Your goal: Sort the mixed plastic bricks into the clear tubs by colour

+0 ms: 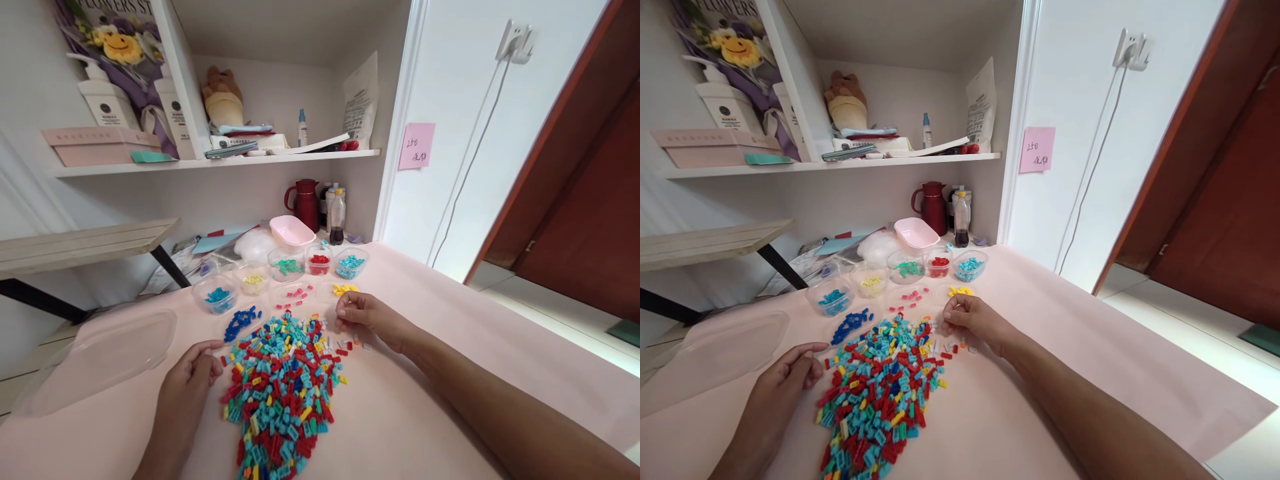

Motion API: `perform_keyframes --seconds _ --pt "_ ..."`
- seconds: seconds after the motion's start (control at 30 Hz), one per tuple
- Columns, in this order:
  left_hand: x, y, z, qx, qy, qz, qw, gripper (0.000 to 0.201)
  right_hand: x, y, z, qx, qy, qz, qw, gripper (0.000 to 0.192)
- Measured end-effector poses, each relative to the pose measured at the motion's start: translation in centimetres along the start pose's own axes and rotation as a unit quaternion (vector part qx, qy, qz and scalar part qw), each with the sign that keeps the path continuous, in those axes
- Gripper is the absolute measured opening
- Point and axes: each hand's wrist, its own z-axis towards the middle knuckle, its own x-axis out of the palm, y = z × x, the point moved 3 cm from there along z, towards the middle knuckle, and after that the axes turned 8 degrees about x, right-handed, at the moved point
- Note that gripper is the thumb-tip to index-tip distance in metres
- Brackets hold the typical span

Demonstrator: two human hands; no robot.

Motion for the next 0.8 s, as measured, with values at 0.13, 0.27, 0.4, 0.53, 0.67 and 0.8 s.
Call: perform_keyframes --seconds 0.13,0.27,0.4,0.53,0.67,0.8 --pt "0.0 0.2 0.0 0.000 0.001 0.009 1.000 0.032 -0.3 -0.2 0.1 0.007 0.004 0.069 0.998 0.027" --pt "-0.1 0.0 -0.1 0.001 0.005 0.006 1.000 0.031 -0.6 -0.5 0.4 0.011 0.009 0.110 0.994 0.027" --pt "-0.1 -0.1 -0.1 -0.003 0.009 0.009 1.000 0.029 -0.6 -0.7 0.4 0.017 0.005 0.115 0.993 0.027" --pt "0.0 0.1 -0.1 0.000 0.009 0.009 1.000 0.032 -0.3 -0.7 0.2 0.021 0.001 0.090 0.996 0.028" --pt "0.0 0.1 0.0 -0.004 0.005 -0.003 1.000 0.034 -1.3 1.0 1.4 -0.022 -0.040 0.050 0.998 0.031" --pt "0.0 -0.1 -0.1 -0.006 -0.001 -0.026 1.000 0.033 -5.0 5.2 4.1 -0.097 -0.225 -0.096 0.965 0.026"
